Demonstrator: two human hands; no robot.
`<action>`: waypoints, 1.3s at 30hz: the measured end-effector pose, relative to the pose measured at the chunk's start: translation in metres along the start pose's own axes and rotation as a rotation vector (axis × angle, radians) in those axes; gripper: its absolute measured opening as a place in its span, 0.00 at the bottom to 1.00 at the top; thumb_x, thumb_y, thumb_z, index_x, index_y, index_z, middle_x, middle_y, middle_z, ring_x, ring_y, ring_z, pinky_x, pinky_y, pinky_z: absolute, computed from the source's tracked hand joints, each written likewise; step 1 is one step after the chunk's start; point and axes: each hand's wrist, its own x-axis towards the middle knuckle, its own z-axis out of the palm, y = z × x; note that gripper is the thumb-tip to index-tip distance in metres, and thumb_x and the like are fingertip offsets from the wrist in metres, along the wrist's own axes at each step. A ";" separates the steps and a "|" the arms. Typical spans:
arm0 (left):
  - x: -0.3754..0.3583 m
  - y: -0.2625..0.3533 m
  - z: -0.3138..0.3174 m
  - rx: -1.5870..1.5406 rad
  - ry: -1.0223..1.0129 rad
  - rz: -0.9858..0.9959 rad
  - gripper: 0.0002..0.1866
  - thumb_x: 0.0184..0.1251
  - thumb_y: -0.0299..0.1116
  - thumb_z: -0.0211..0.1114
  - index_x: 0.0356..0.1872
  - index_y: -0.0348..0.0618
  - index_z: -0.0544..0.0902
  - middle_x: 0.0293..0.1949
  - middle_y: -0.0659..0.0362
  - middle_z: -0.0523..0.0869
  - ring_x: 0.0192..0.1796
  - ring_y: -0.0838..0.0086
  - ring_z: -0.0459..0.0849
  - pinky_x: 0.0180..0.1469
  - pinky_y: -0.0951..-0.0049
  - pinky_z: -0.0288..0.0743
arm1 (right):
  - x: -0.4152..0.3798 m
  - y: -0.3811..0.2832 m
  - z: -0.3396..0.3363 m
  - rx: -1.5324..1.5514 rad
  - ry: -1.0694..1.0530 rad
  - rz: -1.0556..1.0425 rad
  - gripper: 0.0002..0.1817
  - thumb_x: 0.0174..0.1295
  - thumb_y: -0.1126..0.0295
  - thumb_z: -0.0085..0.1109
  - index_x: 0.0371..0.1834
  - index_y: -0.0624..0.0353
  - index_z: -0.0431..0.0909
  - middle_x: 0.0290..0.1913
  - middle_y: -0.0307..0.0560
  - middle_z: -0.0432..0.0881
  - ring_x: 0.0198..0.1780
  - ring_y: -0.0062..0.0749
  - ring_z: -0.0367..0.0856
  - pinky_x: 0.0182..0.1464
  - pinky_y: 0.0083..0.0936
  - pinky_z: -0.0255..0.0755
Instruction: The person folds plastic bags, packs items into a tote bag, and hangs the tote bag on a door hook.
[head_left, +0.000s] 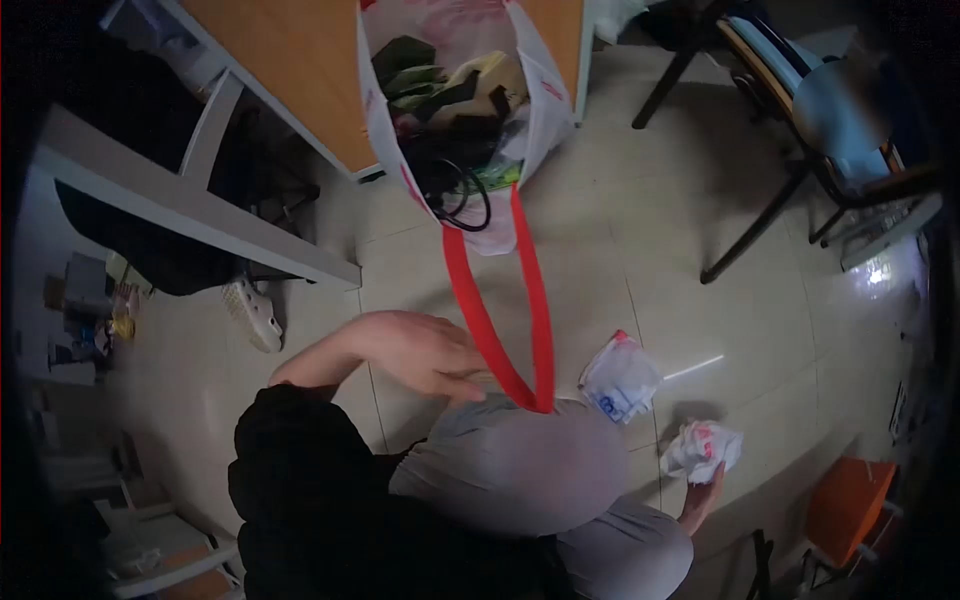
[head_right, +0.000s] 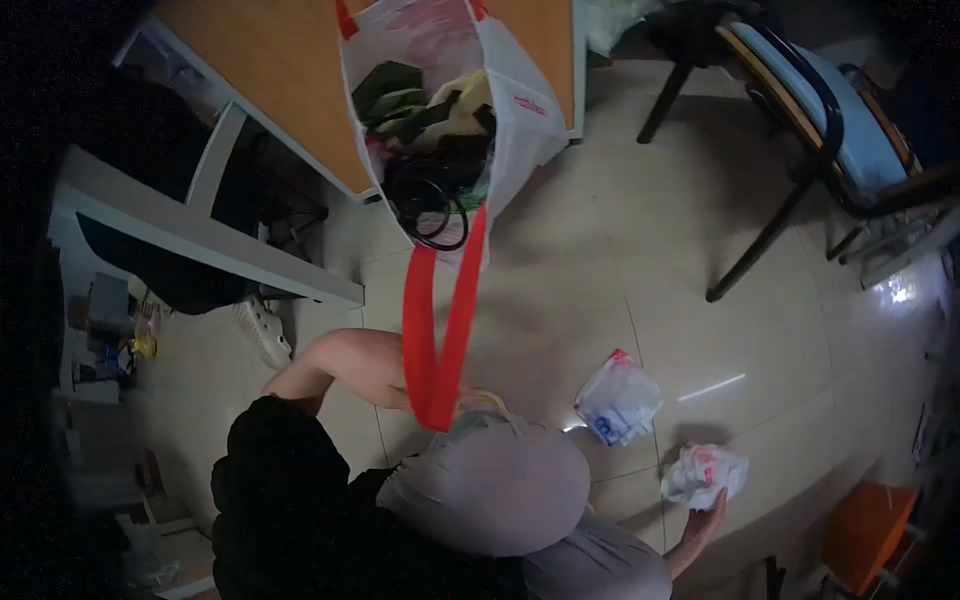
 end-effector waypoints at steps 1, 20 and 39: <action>-0.023 0.007 -0.013 0.072 -0.034 0.031 0.17 0.65 0.37 0.52 0.51 0.38 0.72 0.40 0.49 0.79 0.42 0.62 0.78 0.44 0.68 0.70 | 0.004 0.004 -0.009 -0.018 -0.024 0.004 0.37 0.55 0.49 0.55 0.64 0.54 0.56 0.61 0.46 0.64 0.59 0.40 0.65 0.58 0.42 0.59; 0.009 -0.099 -0.139 0.458 0.781 -0.450 0.13 0.53 0.34 0.60 0.36 0.36 0.79 0.34 0.50 0.81 0.41 0.59 0.79 0.44 0.66 0.72 | -0.101 -0.163 0.493 -1.482 -0.914 -1.123 0.12 0.57 0.76 0.50 0.44 0.61 0.74 0.46 0.49 0.76 0.44 0.35 0.77 0.43 0.25 0.71; -0.090 -0.091 -0.118 0.764 0.530 -0.629 0.06 0.48 0.32 0.60 0.24 0.43 0.82 0.27 0.53 0.81 0.33 0.58 0.80 0.36 0.62 0.74 | -0.062 -0.139 0.563 -1.849 -1.086 -1.429 0.14 0.47 0.86 0.46 0.38 0.65 0.74 0.44 0.49 0.73 0.48 0.43 0.73 0.50 0.33 0.69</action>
